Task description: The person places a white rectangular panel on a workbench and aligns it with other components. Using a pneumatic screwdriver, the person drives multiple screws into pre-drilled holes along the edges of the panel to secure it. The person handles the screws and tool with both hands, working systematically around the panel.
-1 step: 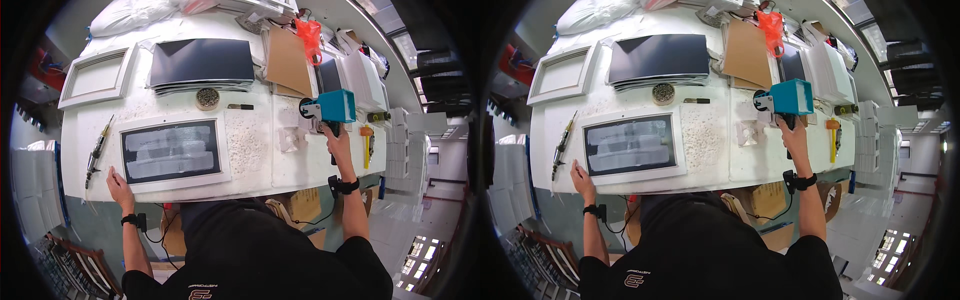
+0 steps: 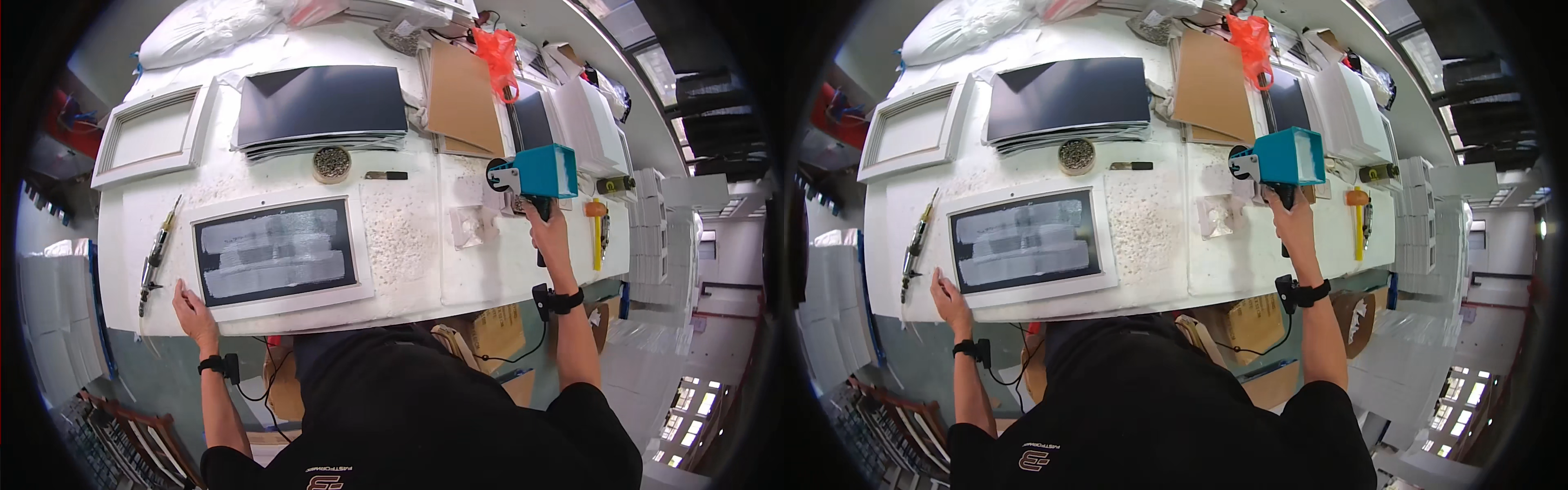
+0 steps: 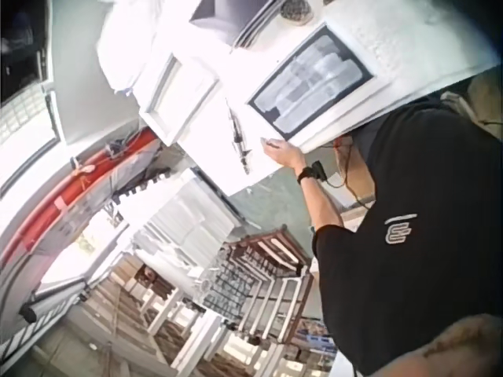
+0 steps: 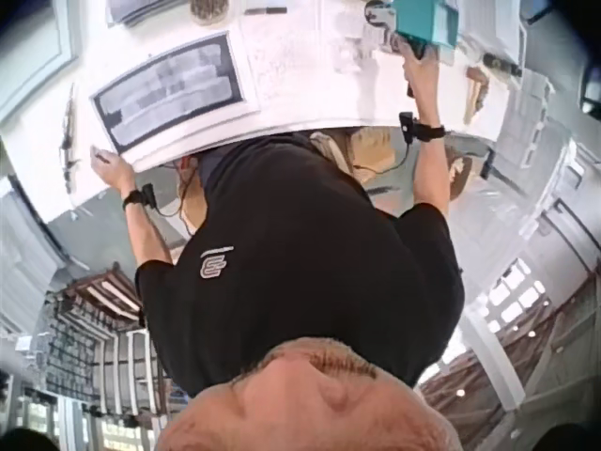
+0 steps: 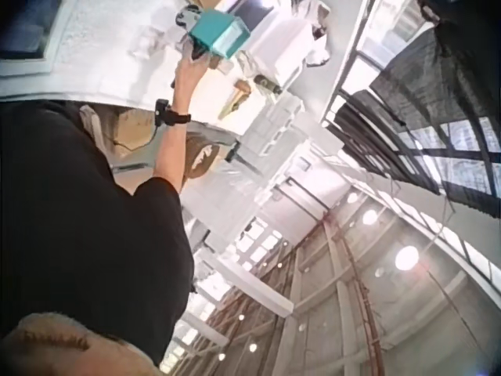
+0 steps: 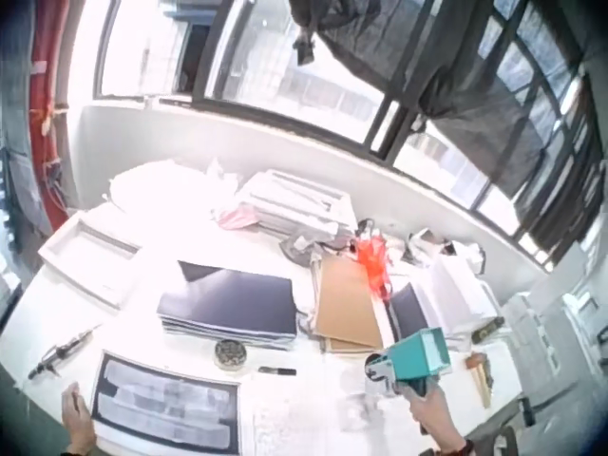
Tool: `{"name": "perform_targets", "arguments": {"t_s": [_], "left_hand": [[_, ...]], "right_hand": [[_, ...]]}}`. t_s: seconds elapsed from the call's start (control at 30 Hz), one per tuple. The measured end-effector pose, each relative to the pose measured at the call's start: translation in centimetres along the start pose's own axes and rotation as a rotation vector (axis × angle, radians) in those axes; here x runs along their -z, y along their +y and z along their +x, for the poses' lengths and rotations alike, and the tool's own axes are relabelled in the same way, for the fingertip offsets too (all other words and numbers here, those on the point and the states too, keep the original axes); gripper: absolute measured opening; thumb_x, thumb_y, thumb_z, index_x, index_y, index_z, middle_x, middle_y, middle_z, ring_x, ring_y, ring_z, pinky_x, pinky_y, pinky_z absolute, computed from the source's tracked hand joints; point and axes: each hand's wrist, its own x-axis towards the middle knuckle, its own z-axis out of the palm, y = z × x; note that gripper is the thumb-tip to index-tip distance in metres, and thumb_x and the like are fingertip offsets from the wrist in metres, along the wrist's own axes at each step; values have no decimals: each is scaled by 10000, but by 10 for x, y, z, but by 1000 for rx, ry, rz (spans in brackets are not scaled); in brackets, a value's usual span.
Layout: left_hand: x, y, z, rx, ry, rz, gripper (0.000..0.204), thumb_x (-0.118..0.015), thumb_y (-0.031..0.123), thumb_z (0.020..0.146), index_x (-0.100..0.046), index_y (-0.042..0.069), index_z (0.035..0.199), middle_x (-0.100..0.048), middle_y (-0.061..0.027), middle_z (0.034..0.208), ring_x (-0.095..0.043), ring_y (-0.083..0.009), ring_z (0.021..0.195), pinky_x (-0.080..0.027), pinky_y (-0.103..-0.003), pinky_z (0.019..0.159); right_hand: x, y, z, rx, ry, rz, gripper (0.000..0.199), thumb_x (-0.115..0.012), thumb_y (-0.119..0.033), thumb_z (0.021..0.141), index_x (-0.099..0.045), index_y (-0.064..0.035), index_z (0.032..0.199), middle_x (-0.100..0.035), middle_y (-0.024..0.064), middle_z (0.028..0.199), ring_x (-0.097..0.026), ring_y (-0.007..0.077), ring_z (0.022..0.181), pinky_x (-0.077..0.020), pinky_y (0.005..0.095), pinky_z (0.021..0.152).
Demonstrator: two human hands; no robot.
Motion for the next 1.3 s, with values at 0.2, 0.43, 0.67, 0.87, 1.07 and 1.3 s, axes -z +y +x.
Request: {"name": "perform_targets", "arguments": {"t_s": [0.2, 0.43, 0.67, 0.87, 1.07, 1.3], "left_hand": [[-4, -9, -3, 74, -52, -116, 258, -538, 222, 1075, -590, 15, 1219, -588, -78, 978, -547, -195, 832, -483, -339, 802], [2, -17, 4, 90, -145, -167, 170, -519, 189, 1076, -540, 21, 1093, -520, -53, 919, -500, -176, 792, -462, -318, 759], [4, -19, 5, 70, -179, -172, 154, -505, 174, 1079, -536, 23, 1086, -507, -41, 924, -487, -156, 804, -451, -304, 757], [4, -25, 8, 79, -190, -178, 223, -531, 243, 1088, -533, 22, 1057, -493, -35, 887, -467, -166, 799, -441, -318, 768], [8, -22, 9, 88, -197, -137, 268, -543, 280, 1088, -527, 25, 1008, -484, -35, 865, -457, -170, 807, -441, -326, 781], [8, -27, 11, 61, -197, -154, 259, -547, 263, 1083, -523, 21, 992, -500, -45, 874, -477, -177, 822, -447, -330, 794]], "right_hand": [[-2, 60, 19, 6, 137, -56, 396, -711, -371, 937, -635, 13, 995, -620, 85, 652, -569, 166, 487, -450, 341, 472], [-2, 46, -14, 3, 68, -55, 373, -735, -349, 947, -656, 12, 990, -609, 33, 655, -522, 94, 510, -435, 291, 482], [-11, 83, -60, 8, 35, -95, 397, -727, -304, 936, -677, 40, 1128, -701, 169, 802, -614, 209, 688, -503, 356, 683], [-23, 96, -63, 27, 49, -67, 409, -728, -285, 927, -665, 61, 1135, -720, 210, 861, -690, 283, 755, -534, 369, 741], [-36, 103, -62, 89, 79, -144, 401, -720, -275, 932, -650, 74, 1118, -708, 259, 832, -707, 409, 759, -540, 432, 697], [-57, 109, -58, 28, 9, -305, 413, -692, -304, 947, -612, 51, 1144, -702, 279, 819, -694, 472, 778, -544, 501, 681]]}}
